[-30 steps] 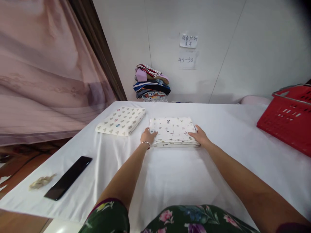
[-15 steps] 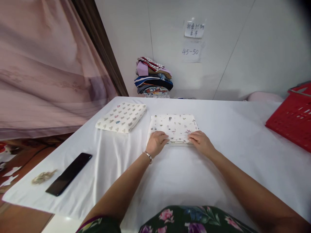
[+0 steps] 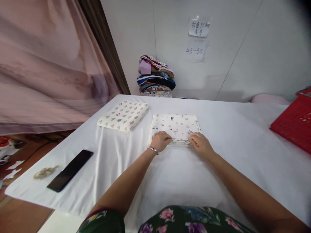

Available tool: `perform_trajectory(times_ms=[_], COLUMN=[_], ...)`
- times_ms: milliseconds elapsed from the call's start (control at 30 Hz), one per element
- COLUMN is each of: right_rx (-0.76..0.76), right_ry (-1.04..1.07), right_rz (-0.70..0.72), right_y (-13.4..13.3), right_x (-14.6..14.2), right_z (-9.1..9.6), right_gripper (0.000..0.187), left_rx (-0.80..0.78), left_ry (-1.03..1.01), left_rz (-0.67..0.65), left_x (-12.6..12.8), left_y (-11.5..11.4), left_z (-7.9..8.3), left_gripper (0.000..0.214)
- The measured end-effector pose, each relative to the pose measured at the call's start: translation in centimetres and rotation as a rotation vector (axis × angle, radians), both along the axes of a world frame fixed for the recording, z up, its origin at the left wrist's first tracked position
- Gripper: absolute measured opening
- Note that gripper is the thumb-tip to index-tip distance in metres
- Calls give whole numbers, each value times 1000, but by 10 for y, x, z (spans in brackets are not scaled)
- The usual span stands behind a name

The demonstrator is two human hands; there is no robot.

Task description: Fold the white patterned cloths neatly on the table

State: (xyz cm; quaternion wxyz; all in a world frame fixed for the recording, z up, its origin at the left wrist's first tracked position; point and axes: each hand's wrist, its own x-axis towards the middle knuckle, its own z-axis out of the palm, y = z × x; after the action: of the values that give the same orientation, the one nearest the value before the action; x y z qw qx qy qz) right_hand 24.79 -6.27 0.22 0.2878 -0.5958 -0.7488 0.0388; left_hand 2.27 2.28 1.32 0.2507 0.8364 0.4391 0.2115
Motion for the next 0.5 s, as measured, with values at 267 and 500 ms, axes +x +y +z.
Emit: perform_trajectory(times_ms=[267, 500], right_rx=[57, 80], right_ry=[-9, -17], right_rz=[80, 68], right_y=[-5, -7], right_x=[2, 1], right_z=[-8, -9], right_gripper=[26, 24], left_rx=[265, 395], left_ry=[-12, 46], left_rz=[-107, -222], left_x=[-7, -15], left_y=[-8, -8], left_z=[-3, -17], left_gripper=[17, 16])
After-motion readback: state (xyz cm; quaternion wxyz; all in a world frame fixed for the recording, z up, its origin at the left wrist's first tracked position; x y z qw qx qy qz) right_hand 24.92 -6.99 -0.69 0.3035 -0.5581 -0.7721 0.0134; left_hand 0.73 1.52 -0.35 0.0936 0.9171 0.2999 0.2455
